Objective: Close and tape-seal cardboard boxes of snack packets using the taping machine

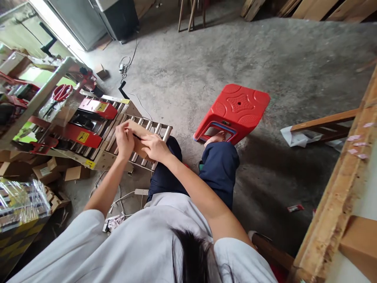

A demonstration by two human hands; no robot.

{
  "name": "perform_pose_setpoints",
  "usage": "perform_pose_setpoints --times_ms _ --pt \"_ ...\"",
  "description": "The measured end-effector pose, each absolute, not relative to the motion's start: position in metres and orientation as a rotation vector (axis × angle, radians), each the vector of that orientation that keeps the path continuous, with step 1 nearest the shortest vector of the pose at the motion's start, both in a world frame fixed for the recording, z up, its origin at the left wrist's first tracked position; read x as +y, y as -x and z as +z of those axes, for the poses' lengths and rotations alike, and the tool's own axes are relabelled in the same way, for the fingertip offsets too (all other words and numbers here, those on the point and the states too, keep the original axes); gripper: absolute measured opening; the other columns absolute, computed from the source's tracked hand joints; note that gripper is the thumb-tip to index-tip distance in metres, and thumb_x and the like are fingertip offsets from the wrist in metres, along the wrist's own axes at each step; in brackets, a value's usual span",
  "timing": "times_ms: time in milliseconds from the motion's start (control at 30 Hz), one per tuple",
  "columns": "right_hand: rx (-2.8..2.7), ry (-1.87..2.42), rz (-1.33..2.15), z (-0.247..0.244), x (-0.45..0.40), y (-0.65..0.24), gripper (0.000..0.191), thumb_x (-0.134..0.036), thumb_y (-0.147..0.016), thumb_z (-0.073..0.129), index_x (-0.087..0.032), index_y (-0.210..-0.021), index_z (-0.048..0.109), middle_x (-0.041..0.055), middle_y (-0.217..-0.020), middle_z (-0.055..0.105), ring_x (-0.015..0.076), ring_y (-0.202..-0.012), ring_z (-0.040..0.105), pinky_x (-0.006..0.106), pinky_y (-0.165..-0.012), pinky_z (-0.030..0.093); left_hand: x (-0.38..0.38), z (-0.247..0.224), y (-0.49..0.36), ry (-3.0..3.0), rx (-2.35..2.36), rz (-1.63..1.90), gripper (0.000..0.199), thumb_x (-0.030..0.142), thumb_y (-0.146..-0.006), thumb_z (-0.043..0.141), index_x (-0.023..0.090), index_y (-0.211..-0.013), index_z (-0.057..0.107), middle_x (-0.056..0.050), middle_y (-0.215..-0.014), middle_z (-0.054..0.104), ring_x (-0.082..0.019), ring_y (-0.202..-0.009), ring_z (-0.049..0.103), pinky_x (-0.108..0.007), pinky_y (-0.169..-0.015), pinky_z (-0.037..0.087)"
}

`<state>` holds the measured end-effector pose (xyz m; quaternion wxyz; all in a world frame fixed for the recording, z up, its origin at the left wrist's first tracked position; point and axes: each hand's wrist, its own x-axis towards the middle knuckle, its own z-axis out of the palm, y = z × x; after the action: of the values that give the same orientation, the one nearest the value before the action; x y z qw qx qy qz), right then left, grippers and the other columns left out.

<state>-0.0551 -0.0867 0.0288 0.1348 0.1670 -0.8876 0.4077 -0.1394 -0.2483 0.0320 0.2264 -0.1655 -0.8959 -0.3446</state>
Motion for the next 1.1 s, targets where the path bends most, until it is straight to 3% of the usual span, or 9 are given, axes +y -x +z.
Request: perform_pose_setpoints --times_ms 133,200,367,533,667,733,800,933,1100 --pt "-2.373 -0.323 1.585 0.027 -0.059 0.062 0.023 -0.018 -0.088 0.062 -0.023 -0.107 0.075 0.0034 -0.113 0.074 0.0200 -0.108 0.068 0.038 -0.101 0.053 -0.242 0.016 0.100 0.654 -2.472 -0.962 0.052 0.042 -0.096 0.048 0.017 -0.139 0.038 -0.020 -0.148 0.043 -0.030 -0.144 0.035 -0.049 -0.119 0.031" --pt "-2.313 -0.187 1.645 0.024 -0.055 0.064 0.028 -0.021 -0.087 0.063 -0.023 -0.113 0.073 0.0042 -0.115 0.073 0.0203 -0.105 0.068 0.037 -0.096 0.055 -0.244 0.014 0.097 0.618 -2.451 -0.968 0.059 0.047 -0.094 0.052 0.015 -0.140 0.036 -0.022 -0.146 0.043 -0.029 -0.141 0.039 -0.047 -0.116 0.035" --pt "-2.314 -0.303 1.607 0.018 -0.069 0.066 0.034 -0.023 -0.089 0.060 -0.023 -0.122 0.069 0.0072 -0.127 0.068 0.0226 -0.118 0.063 0.043 -0.106 0.050 -0.248 0.020 0.113 0.744 -2.681 -0.651 0.031 0.040 -0.095 0.046 0.017 -0.113 0.059 -0.016 -0.125 0.061 -0.033 -0.139 0.041 -0.051 -0.116 0.031" --pt "-2.409 -0.465 1.369 0.013 -0.077 0.058 0.047 -0.020 -0.086 0.068 -0.023 -0.132 0.063 0.0092 -0.140 0.060 0.0268 -0.135 0.049 0.051 -0.117 0.039 -0.254 0.019 0.123 0.842 -2.690 -0.671 0.026 0.035 -0.093 0.046 0.019 -0.108 0.059 -0.014 -0.123 0.063 -0.031 -0.135 0.045 -0.050 -0.115 0.032" --pt "-2.490 -0.433 1.290 0.013 -0.081 0.048 0.043 -0.029 -0.093 0.062 -0.019 -0.136 0.060 0.0109 -0.144 0.056 0.0257 -0.140 0.044 0.049 -0.119 0.036 -0.256 0.014 0.106 0.463 -2.398 -1.009 0.039 0.039 -0.097 0.041 0.020 -0.131 0.042 -0.019 -0.149 0.038 -0.026 -0.144 0.036 -0.046 -0.115 0.036" --pt "-2.565 -0.408 1.258 0.016 -0.082 0.048 0.043 -0.032 -0.095 0.060 -0.017 -0.136 0.060 0.0116 -0.148 0.053 0.0273 -0.144 0.040 0.051 -0.121 0.032 -0.252 0.015 0.093 0.440 -2.400 -1.030 0.052 0.044 -0.098 0.039 0.021 -0.144 0.030 -0.019 -0.158 0.025 -0.026 -0.151 0.024 -0.048 -0.119 0.031" --pt "-2.570 -0.446 1.347 0.020 -0.077 0.053 0.040 -0.030 -0.095 0.058 -0.016 -0.132 0.063 0.0118 -0.149 0.052 0.0277 -0.146 0.036 0.051 -0.123 0.029 -0.246 0.018 0.083 0.674 -2.576 -0.942 0.069 0.057 -0.095 0.044 0.022 -0.151 0.027 -0.017 -0.160 0.026 -0.032 -0.154 0.015 -0.053 -0.123 0.022" --pt "-2.347 -0.519 1.938 0.019 -0.049 0.063 0.029 -0.029 -0.097 0.052 -0.018 -0.113 0.073 0.0092 -0.132 0.066 0.0234 -0.136 0.051 0.044 -0.118 0.039 -0.233 0.023 0.078 0.935 -2.817 -0.607 0.095 0.072 -0.078 0.062 0.018 -0.153 0.037 -0.020 -0.161 0.028 -0.044 -0.152 0.011 -0.061 -0.122 0.014" --pt "-2.160 0.042 2.249 -0.005 -0.018 0.032 0.032 -0.038 -0.090 0.061 -0.020 -0.114 0.072 0.0075 -0.113 0.075 0.0212 -0.106 0.071 0.040 -0.100 0.055 -0.239 0.022 0.099 0.814 -2.810 -0.531 0.078 0.058 -0.087 0.058 0.014 -0.150 0.043 -0.020 -0.159 0.032 -0.039 -0.152 0.020 -0.056 -0.124 0.017"
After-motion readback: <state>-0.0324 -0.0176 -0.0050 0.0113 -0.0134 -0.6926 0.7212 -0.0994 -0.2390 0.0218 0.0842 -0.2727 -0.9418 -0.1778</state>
